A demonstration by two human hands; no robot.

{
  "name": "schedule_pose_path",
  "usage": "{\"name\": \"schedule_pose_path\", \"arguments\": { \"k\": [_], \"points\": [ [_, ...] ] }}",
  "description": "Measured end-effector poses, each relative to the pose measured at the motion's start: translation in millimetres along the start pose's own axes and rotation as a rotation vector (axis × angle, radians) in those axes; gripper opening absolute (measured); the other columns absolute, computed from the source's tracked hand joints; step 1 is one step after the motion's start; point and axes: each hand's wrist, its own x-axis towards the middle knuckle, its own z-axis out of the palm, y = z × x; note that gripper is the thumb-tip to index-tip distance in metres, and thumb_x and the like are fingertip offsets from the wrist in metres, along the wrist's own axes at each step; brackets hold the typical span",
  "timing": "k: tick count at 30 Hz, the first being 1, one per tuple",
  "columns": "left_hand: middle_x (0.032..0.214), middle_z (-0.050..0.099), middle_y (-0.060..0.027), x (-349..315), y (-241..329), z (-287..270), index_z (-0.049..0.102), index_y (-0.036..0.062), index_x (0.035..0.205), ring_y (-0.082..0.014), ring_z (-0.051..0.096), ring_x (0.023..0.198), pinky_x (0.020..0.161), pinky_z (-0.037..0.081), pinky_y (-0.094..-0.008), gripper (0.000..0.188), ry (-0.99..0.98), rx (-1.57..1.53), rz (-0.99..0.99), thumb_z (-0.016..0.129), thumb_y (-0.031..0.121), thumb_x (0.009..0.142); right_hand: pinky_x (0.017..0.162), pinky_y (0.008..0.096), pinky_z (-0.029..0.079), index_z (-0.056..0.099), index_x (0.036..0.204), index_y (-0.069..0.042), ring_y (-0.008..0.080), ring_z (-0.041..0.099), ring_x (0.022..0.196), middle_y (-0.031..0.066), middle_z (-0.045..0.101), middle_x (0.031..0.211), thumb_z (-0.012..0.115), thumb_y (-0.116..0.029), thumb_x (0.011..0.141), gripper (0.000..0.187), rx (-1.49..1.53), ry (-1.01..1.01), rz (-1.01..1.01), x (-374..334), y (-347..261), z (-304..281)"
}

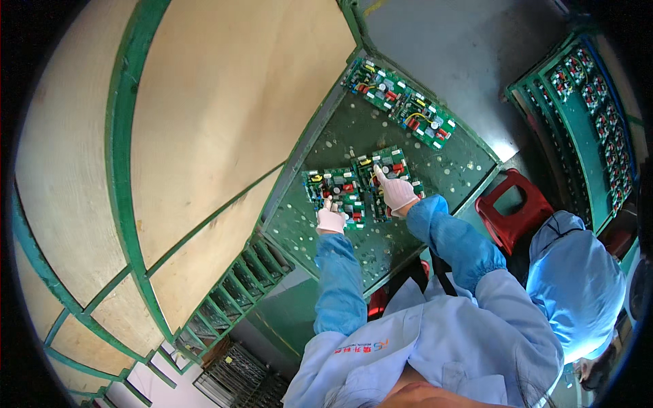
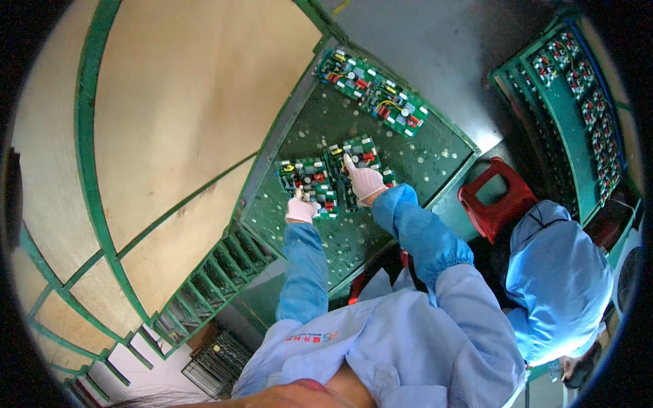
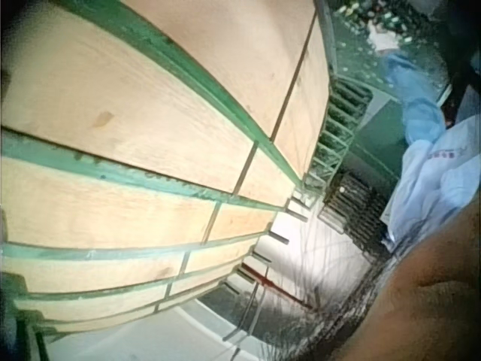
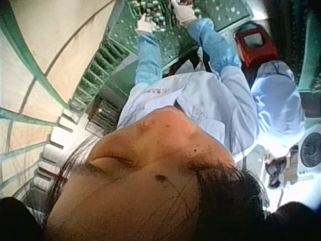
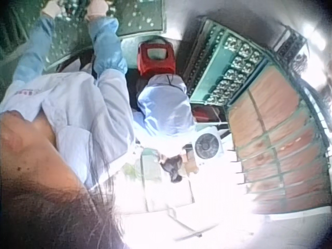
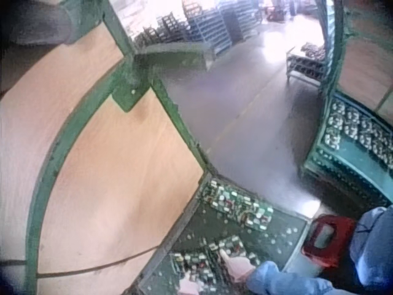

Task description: The recorder inspects and manipulates various printed circuit boards at an electronics assembly station.

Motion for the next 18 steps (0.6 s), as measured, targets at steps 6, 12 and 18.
{"name": "schedule_pose_path", "arguments": {
  "k": [6,12,18],
  "points": [
    [0.143,0.046,-0.0039,-19,20,-48,0.043,0.0079,0.141,-0.0185,0.04,0.132,0.105,0.035,-0.0278,0.06,-0.06,-0.191,-0.019,0.054,0.037,0.09,0.06,0.0427,0.055,0.058,0.104,-0.004,0.0296,0.07,0.077,0.0129,0.069,0.085,0.055,-0.013,0.085,0.021,-0.12,0.046,0.045,29,-6,3],
    [0.144,0.045,-0.0135,-30,1,-34,0.053,0.0143,0.132,-0.0204,0.049,0.127,0.105,0.039,-0.0297,0.057,-0.009,-0.031,-0.043,0.049,0.05,0.088,0.073,0.043,0.056,0.073,0.09,-0.008,0.0309,0.07,0.086,0.0137,0.071,0.093,0.074,-0.025,0.072,0.026,-0.035,-0.199,0.054,47,15,-21],
    [0.115,0.066,-0.0112,-57,-21,-4,0.053,0.0107,0.133,-0.0245,0.065,0.101,0.088,0.051,-0.0343,0.064,0.161,-0.035,0.068,0.056,0.051,0.083,0.072,0.0477,0.055,0.069,0.089,-0.003,0.0393,0.068,0.085,0.0241,0.069,0.09,0.055,-0.021,0.083,0.024,0.176,-0.09,0.124,-5,24,-9]
  ]
}}
